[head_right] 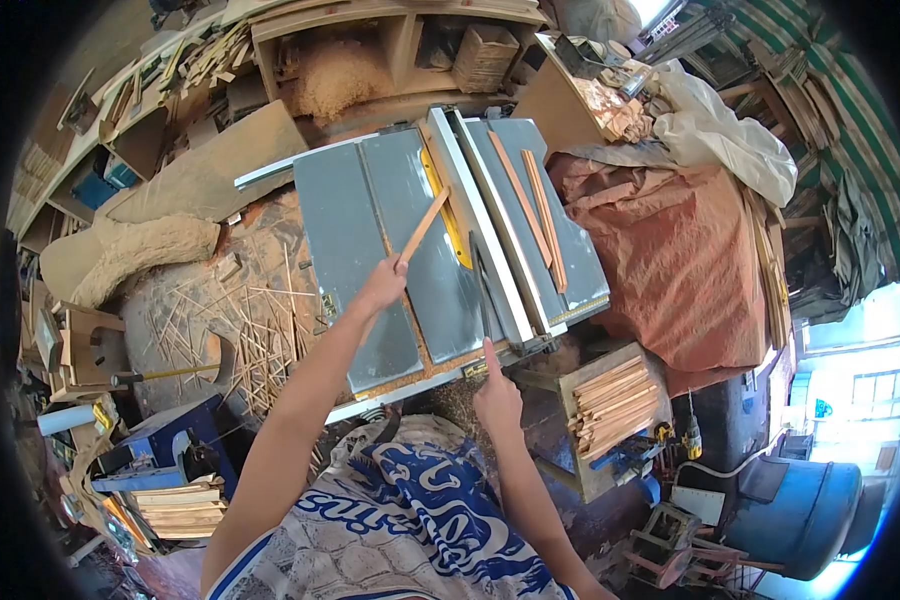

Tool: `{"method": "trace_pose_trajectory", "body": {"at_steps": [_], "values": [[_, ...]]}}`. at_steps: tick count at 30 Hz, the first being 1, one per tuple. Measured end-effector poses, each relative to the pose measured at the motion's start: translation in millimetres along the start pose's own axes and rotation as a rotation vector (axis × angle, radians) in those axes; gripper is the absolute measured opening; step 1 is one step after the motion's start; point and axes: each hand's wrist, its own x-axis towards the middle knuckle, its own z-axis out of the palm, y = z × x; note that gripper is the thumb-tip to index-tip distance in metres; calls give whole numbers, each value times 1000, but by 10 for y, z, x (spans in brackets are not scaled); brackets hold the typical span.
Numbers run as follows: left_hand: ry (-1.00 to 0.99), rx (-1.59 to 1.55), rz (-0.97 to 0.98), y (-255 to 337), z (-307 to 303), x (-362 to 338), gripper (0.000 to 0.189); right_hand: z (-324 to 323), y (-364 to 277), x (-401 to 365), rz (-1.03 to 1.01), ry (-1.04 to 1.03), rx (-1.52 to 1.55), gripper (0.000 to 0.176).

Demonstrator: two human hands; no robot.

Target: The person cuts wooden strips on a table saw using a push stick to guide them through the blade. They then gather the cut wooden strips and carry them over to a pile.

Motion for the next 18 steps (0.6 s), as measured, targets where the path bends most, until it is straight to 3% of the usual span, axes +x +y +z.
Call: {"method": "trace_pose_trajectory", "body": {"at_steps": [10, 18], "values": [[14, 33, -27, 120, -112, 193, 32, -32, -250, 449, 37, -91, -56, 100], [67, 0, -27, 29, -20, 471, 34, -169, -392, 1034, -65, -18, 47, 99]]}}
